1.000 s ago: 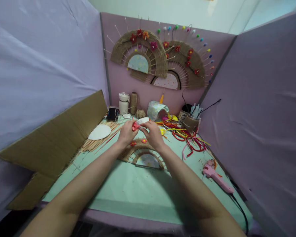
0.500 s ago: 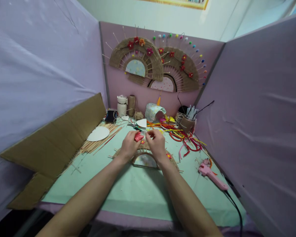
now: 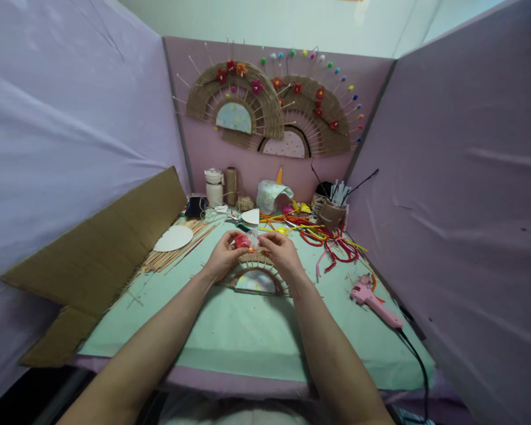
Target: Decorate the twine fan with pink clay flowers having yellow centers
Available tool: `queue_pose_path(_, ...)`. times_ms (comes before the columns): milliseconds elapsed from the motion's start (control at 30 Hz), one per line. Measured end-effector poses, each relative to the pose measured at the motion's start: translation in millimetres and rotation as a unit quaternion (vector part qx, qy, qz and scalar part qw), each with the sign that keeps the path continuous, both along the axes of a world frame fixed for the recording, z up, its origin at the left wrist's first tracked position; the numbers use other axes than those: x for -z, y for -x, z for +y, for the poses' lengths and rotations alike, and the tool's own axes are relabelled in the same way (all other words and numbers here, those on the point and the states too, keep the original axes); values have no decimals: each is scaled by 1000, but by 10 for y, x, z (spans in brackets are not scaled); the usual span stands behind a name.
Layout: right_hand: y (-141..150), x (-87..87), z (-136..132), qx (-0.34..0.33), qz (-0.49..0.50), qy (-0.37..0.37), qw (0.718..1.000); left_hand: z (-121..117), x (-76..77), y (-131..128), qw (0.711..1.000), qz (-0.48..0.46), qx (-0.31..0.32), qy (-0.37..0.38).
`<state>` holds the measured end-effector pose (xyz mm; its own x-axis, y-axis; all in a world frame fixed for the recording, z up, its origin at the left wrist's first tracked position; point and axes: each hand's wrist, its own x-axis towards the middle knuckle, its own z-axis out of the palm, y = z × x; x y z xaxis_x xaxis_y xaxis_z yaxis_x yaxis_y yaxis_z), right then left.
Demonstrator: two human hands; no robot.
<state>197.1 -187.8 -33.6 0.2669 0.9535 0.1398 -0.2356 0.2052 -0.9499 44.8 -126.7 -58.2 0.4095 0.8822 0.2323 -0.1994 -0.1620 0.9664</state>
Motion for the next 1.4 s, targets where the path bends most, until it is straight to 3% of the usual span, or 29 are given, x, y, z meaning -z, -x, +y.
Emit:
queue_pose_path(200, 82, 27, -18, -35, 18, 14, 999, 4, 55, -41, 982, 128, -29, -135)
queue_pose_path(400, 100, 51, -11, -31, 17, 16, 999, 21, 37, 51, 959, 218, -22, -182)
queue_pose_path(700, 57, 67, 8, 10, -17, 1, 1000, 44, 47, 100, 955, 208, -10, -212)
queue_pose_path(833, 13, 61, 16, 56, -60, -24, 996, 35, 36, 105, 948, 218, -29, -231)
queue_pose_path(1100, 35, 80, 3, 74, -210, -75, 972, 52, 88, 123, 910, 276, -42, -305)
queue_pose_path(1400, -12, 150, 27, 42, -328, -88, 940, 28, 75, 146, 858, 334, -21, -391)
